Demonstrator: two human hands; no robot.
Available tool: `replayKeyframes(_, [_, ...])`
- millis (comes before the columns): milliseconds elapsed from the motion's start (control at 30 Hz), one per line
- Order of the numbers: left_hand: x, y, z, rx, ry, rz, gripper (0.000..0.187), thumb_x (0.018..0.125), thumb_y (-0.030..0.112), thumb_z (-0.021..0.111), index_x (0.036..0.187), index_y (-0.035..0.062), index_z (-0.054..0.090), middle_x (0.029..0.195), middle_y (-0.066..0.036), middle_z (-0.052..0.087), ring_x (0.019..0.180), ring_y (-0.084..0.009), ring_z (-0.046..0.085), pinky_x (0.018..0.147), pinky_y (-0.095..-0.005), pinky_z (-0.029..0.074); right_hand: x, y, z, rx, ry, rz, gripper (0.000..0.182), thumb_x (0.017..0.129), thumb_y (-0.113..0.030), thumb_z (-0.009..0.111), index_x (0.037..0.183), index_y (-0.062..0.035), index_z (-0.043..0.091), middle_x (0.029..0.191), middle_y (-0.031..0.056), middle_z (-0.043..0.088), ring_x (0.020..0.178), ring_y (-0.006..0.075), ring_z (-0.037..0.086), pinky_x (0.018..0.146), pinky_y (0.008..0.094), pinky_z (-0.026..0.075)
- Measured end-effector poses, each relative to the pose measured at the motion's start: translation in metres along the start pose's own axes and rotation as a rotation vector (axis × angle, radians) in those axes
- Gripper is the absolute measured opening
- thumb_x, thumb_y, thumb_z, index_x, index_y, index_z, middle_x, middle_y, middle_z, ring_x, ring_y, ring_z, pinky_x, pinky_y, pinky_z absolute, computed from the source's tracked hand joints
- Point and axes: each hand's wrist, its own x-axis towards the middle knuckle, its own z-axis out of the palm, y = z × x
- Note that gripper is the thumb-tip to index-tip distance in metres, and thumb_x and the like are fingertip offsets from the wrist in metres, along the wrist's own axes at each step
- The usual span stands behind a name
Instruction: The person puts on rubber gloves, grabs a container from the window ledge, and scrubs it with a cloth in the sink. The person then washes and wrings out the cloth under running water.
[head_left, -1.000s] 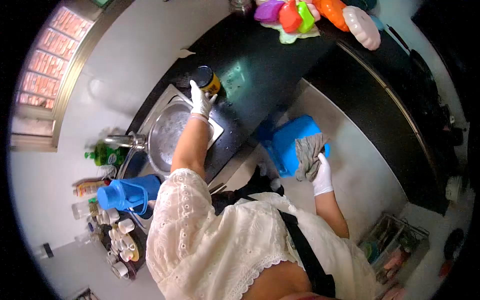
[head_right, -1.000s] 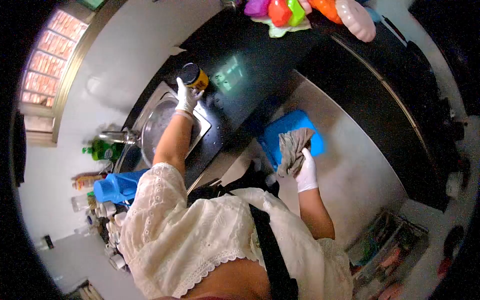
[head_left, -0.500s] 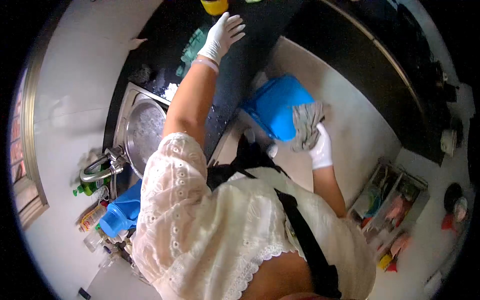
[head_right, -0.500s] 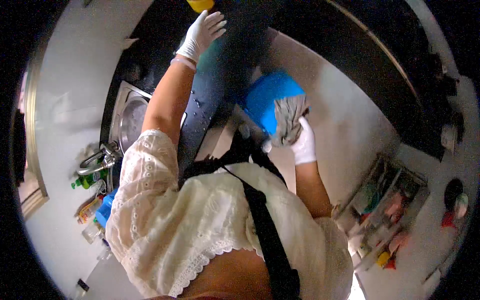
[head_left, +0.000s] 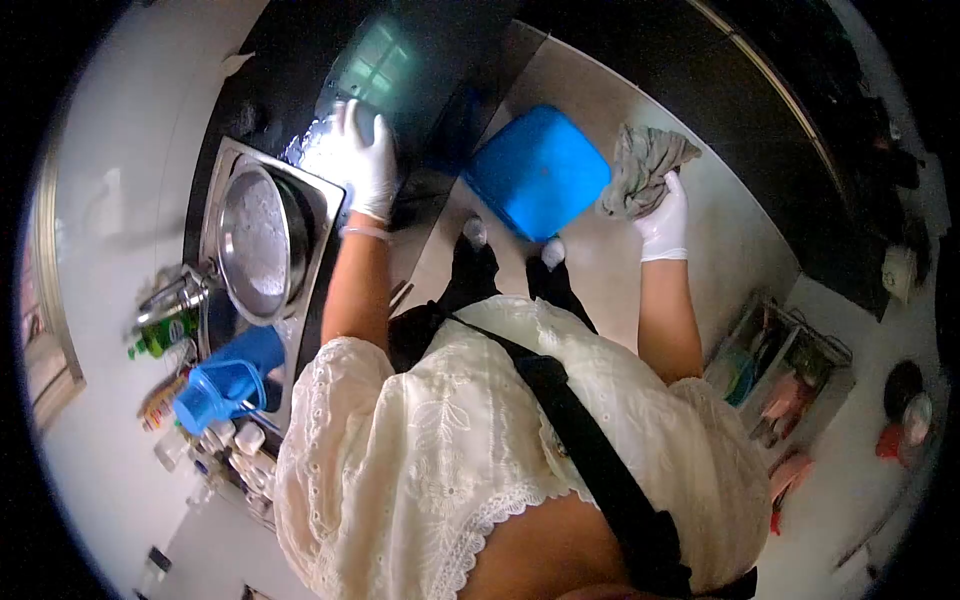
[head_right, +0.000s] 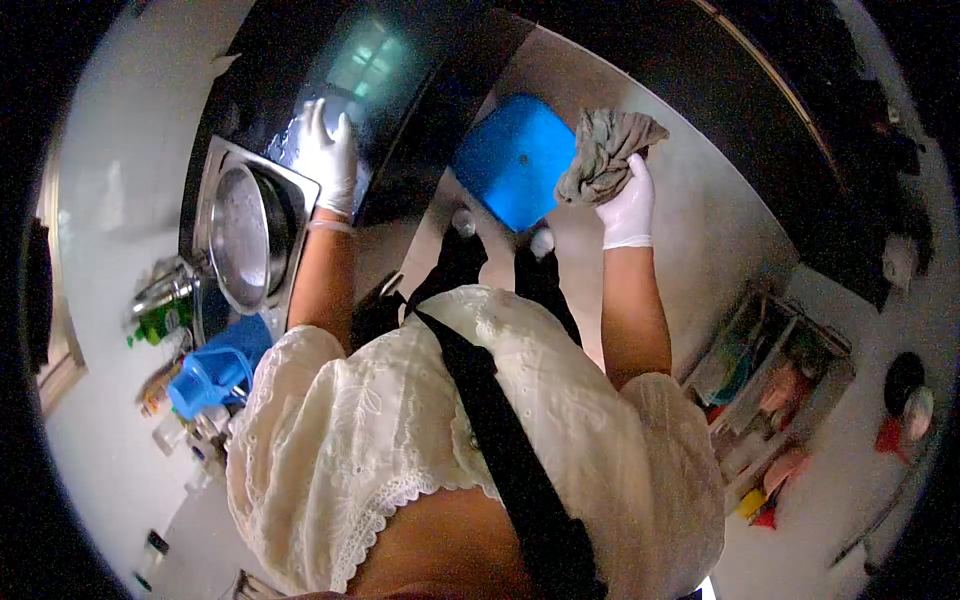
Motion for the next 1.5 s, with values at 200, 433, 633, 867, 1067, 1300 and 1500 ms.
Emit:
replayKeyframes(200, [-0.058,-0.102,-0.023,0.28,-0.681,-0.337,0.05,0.082,0.038,0.057,0.116,0.002,0.059,0.118,-0.023,0.057,0.105,-0.0396,0.056,0.093,-0.0422,0.044,0.016,-0.053,-0.047,-0.104,-0.087,0.082,0.037,0.095,-0.02,0.042,0.13,-0.0117,0.047,0.131,0.0087,0.051,0.12,0.0279,0.049,0.101,0.0472,0.038])
replayKeyframes(433, [-0.14,-0.122,-0.045,0.279,-0.587,-0.287,0.033,0.09,0.021,0.047,0.114,-0.0006,0.055,0.129,-0.027,0.047,0.122,-0.0365,0.043,0.104,-0.0389,0.033,0.045,-0.085,-0.062,-0.111,-0.136,0.111,0.036,0.095,-0.019,0.045,0.13,-0.0093,0.047,0.129,0.0099,0.051,0.119,0.0292,0.048,0.102,0.0477,0.037])
replayKeyframes(633, [-0.113,-0.121,-0.036,1.215,-1.336,0.503,0.031,0.09,0.014,0.047,0.111,0.0009,0.065,0.119,-0.017,0.06,0.114,-0.0358,0.053,0.095,-0.0441,0.041,0.049,-0.092,-0.069,-0.198,-0.135,0.127,0.036,0.094,-0.016,0.044,0.129,-0.0088,0.047,0.129,0.0105,0.051,0.118,0.029,0.049,0.102,0.0464,0.038])
replayKeyframes(867, [-0.147,-0.152,-0.016,1.158,-1.229,0.427,0.036,0.093,0.02,0.045,0.119,0.0005,0.058,0.12,-0.016,0.06,0.113,-0.0349,0.054,0.094,-0.0481,0.043,0.067,-0.082,-0.073,-0.29,-0.237,0.137,0.038,0.094,-0.022,0.043,0.129,-0.0084,0.048,0.129,0.0125,0.052,0.118,0.0317,0.05,0.101,0.0492,0.038])
replayKeyframes(1067, [-0.16,-0.046,-0.057,0.503,-0.751,-0.425,0.052,0.083,0.021,0.043,0.129,-0.0021,0.041,0.127,-0.025,0.05,0.107,-0.0342,0.058,0.091,-0.0414,0.047,0.054,-0.087,-0.057,-0.299,-0.25,0.102,0.037,0.092,-0.016,0.049,0.126,-0.0034,0.049,0.124,0.0123,0.055,0.112,0.0285,0.054,0.098,0.0448,0.042])
replayKeyframes(1300, [-0.229,0.002,-0.05,0.634,-0.45,-0.354,0.05,0.082,0.016,0.05,0.124,-0.0088,0.04,0.134,-0.025,0.04,0.119,-0.0386,0.047,0.09,-0.04,0.05,0.076,-0.085,-0.054,-0.283,-0.551,0.103,0.039,0.094,-0.021,0.045,0.129,-0.003,0.047,0.127,0.0118,0.052,0.116,0.0264,0.051,0.1,0.0412,0.04])
replayKeyframes(1500, [-0.242,0.106,-0.086,0.792,-0.863,-0.238,0.064,0.081,0.009,0.048,0.136,-0.0144,0.027,0.144,-0.03,0.027,0.131,-0.0427,0.032,0.108,-0.0395,0.031,0.014,-0.136,0.073,-0.983,-0.952,0.053,0.029,0.092,-0.02,0.05,0.108,0.0013,0.06,0.104,0.0059,0.062,0.093,0.0131,0.058,0.084,0.029,0.046])
